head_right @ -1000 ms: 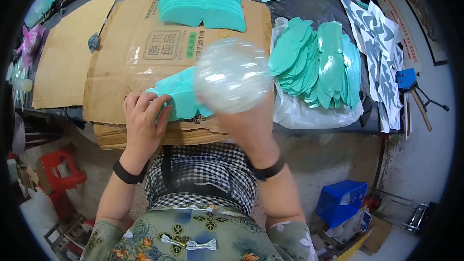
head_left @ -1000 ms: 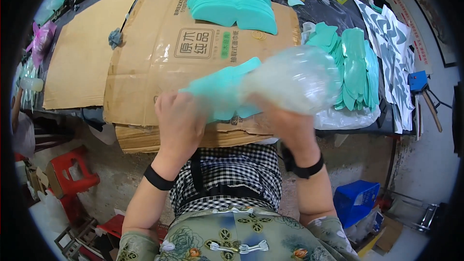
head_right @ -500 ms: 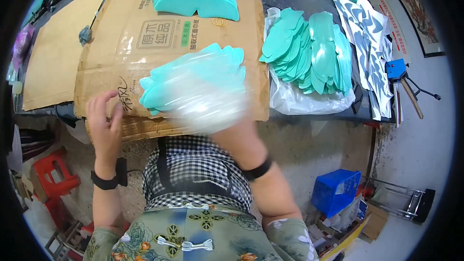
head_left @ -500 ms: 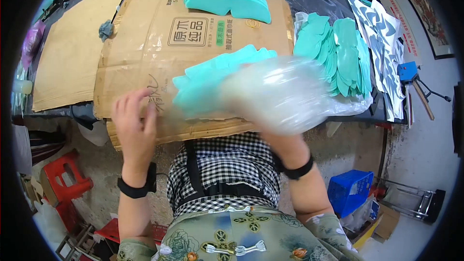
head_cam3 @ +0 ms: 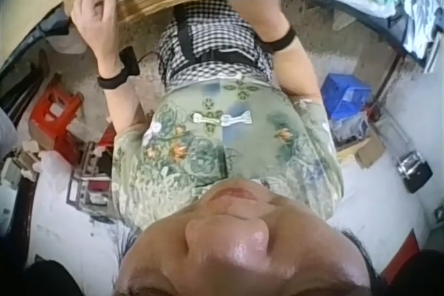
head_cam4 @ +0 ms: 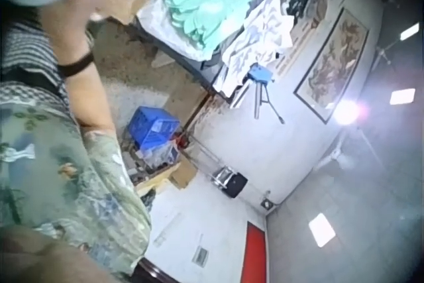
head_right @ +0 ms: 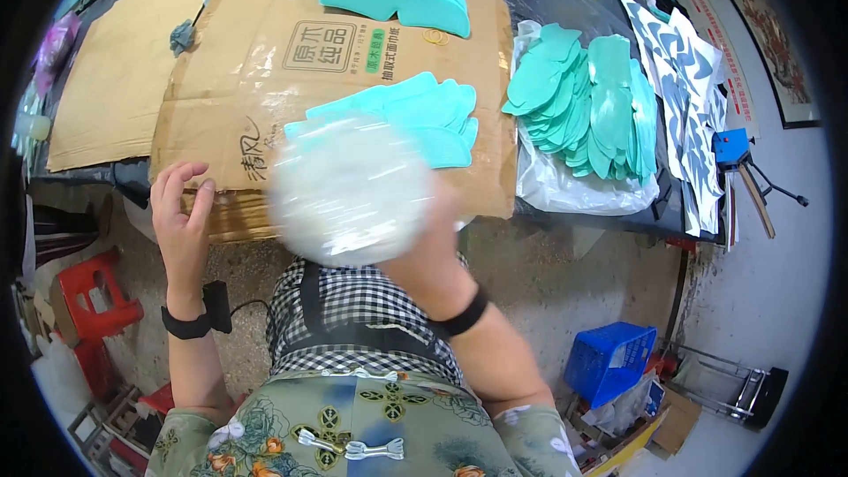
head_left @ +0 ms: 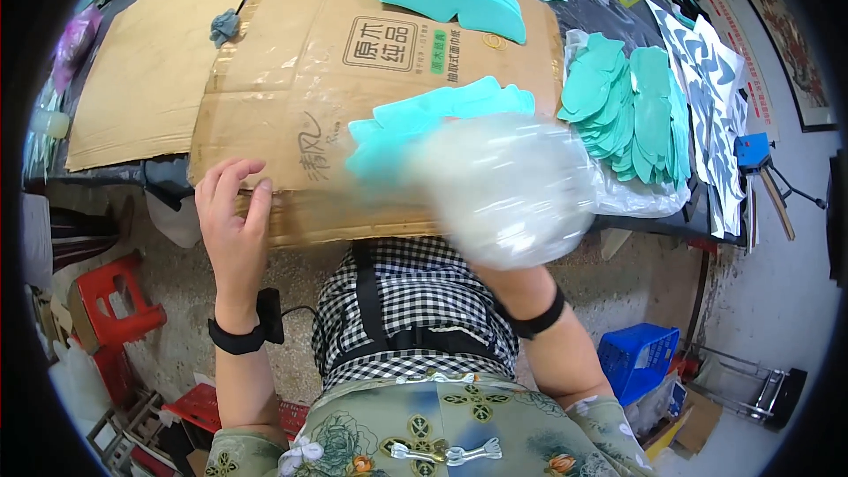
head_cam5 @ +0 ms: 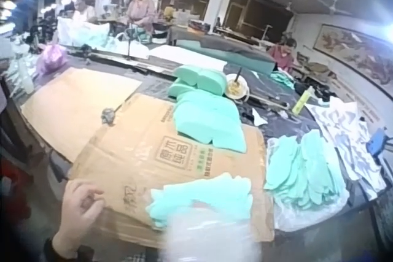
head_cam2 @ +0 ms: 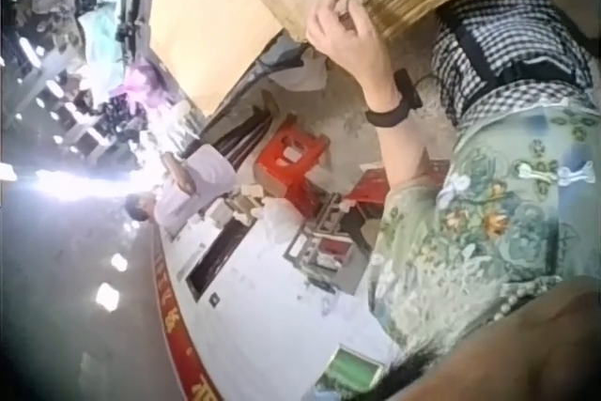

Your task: Applying glue to shoe components using a squeeze bottle in a factory setting.

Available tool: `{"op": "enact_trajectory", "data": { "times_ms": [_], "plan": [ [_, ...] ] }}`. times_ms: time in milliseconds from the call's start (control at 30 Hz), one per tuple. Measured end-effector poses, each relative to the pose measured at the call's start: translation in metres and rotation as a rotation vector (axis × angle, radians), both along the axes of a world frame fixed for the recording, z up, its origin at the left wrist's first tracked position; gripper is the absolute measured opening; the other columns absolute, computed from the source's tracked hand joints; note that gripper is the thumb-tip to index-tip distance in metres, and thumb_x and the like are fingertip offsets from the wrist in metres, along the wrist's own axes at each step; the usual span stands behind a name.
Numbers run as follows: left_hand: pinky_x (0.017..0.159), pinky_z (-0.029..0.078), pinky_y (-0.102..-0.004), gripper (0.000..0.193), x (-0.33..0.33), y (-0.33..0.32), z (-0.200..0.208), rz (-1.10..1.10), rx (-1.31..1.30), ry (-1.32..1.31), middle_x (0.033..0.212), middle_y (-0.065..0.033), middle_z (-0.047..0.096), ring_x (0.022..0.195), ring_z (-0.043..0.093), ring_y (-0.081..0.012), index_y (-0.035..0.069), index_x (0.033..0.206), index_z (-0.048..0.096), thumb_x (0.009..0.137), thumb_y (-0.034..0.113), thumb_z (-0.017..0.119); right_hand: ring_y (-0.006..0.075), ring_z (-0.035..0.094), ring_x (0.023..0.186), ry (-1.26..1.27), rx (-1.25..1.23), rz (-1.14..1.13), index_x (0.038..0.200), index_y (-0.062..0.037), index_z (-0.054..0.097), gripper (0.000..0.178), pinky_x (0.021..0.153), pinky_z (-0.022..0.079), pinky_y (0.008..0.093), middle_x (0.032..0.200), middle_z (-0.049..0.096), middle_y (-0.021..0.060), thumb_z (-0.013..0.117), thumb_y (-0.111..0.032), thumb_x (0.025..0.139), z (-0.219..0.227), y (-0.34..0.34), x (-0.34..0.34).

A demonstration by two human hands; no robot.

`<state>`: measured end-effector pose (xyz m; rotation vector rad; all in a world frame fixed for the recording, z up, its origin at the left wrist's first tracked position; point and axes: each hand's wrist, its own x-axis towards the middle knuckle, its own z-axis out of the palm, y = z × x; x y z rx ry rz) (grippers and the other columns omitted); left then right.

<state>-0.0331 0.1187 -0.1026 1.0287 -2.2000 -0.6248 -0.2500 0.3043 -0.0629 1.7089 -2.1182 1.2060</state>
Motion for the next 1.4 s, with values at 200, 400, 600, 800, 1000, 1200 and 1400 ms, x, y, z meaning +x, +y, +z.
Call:
{"op": "enact_trajectory", "data": {
  "times_ms": [200, 400, 600, 800, 1000, 1200, 1400],
  "plan": [
    [0.103, 0.045, -0.0399, 0.019, 0.016, 0.004, 0.002, 0.036, -0.037, 0.043, 0.117, -0.0101, 0.066, 0.117, 0.058, -0.0299, 0.005, 0.109, 0.071, 0.09, 0.006, 0.071, 0.0353, 0.074, 0.097, -0.148, -0.034, 0.131, 0.122, -0.0041, 0.07, 0.042, 0.083, 0.06, 0.0405, 0.114, 0.075, 0.0176, 0.08, -0.007, 0.081, 0.021, -0.072, 0.0],
    [0.1, 0.045, -0.0395, 0.02, 0.025, 0.001, 0.009, 0.074, 0.083, 0.015, 0.115, -0.0094, 0.066, 0.112, 0.058, -0.0301, 0.004, 0.11, 0.071, 0.09, 0.006, 0.072, 0.0345, 0.075, 0.091, -0.306, -0.038, 0.087, 0.117, -0.0072, 0.073, 0.036, 0.077, 0.059, 0.0396, 0.103, 0.077, 0.0147, 0.081, -0.008, 0.081, 0.033, -0.067, -0.003],
    [0.099, 0.045, -0.0409, 0.024, -0.031, 0.016, 0.011, -0.161, -0.022, -0.021, 0.115, -0.0106, 0.066, 0.111, 0.056, -0.0311, 0.006, 0.113, 0.073, 0.089, 0.011, 0.074, 0.0266, 0.076, 0.091, -0.229, -0.043, 0.028, 0.11, -0.0078, 0.077, 0.027, 0.08, 0.059, 0.0376, 0.104, 0.078, 0.0135, 0.081, -0.012, 0.084, 0.011, -0.023, -0.026],
    [0.096, 0.046, -0.0414, 0.025, -0.062, 0.022, 0.013, -0.273, -0.029, -0.123, 0.113, -0.0124, 0.066, 0.106, 0.058, -0.0325, 0.007, 0.114, 0.074, 0.09, 0.013, 0.073, 0.0227, 0.075, 0.094, -0.471, -0.126, -0.457, 0.106, -0.006, 0.08, 0.02, 0.084, 0.059, 0.0379, 0.106, 0.079, 0.0115, 0.082, -0.013, 0.087, 0.009, 0.061, -0.088],
    [0.093, 0.046, -0.041, 0.023, -0.068, 0.026, 0.012, -0.314, 0.006, -0.126, 0.108, -0.0122, 0.066, 0.103, 0.058, -0.0311, 0.006, 0.113, 0.074, 0.091, 0.013, 0.069, 0.0356, 0.074, 0.103, -0.298, -0.216, 0.015, 0.122, -0.0041, 0.07, 0.048, 0.087, 0.059, 0.041, 0.119, 0.074, 0.016, 0.084, -0.012, 0.076, -0.001, 0.03, -0.022],
    [0.086, 0.048, -0.0359, 0.026, -0.081, 0.022, 0.011, -0.295, 0.277, -0.131, 0.103, -0.011, 0.064, 0.093, 0.058, -0.0267, 0.004, 0.116, 0.072, 0.094, 0.016, 0.068, 0.0333, 0.073, 0.108, -0.335, -0.181, -0.04, 0.12, -0.0049, 0.072, 0.039, 0.089, 0.059, 0.0388, 0.118, 0.074, 0.0185, 0.079, -0.005, 0.082, 0.004, 0.039, -0.024],
    [0.076, 0.047, -0.0258, 0.017, -0.084, 0.033, 0.032, -0.289, 0.497, 0.021, 0.1, 0.0, 0.063, 0.082, 0.056, -0.0092, 0.001, 0.112, 0.068, 0.098, 0.011, 0.07, 0.0206, 0.071, 0.102, -0.789, -0.375, -0.434, 0.12, 0.0022, 0.07, 0.04, 0.092, 0.058, 0.0371, 0.114, 0.074, 0.0094, 0.084, 0.003, 0.083, 0.002, 0.111, -0.092]
  ]
}}
